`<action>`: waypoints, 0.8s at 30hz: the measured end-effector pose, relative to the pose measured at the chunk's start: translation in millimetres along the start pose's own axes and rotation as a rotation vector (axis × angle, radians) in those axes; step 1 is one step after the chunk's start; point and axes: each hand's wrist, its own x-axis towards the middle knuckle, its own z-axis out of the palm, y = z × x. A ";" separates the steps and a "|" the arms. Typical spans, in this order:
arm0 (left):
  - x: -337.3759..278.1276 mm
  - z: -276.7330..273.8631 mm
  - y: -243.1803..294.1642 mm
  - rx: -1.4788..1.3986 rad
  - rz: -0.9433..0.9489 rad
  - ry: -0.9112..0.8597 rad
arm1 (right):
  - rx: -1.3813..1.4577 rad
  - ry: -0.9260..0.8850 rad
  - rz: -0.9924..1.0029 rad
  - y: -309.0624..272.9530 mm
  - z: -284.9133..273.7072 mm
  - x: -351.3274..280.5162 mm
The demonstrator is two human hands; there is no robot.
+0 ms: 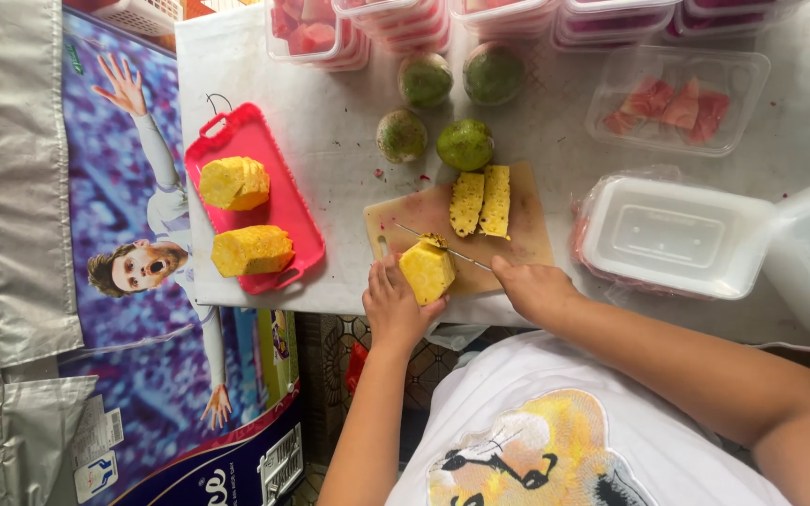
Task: Peeling and slicing a pineapple on a cutting board using a knife
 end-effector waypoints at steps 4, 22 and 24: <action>1.0 2.7 -1.5 0.025 0.002 0.008 | 0.075 -0.008 -0.023 -7.0 9.5 37.1; 5.6 7.6 -3.8 -0.047 -0.002 0.029 | 0.175 -0.185 0.026 13.3 -7.4 19.0; 3.8 13.5 -4.3 0.007 0.012 0.075 | 0.218 -0.141 0.052 6.3 4.8 35.6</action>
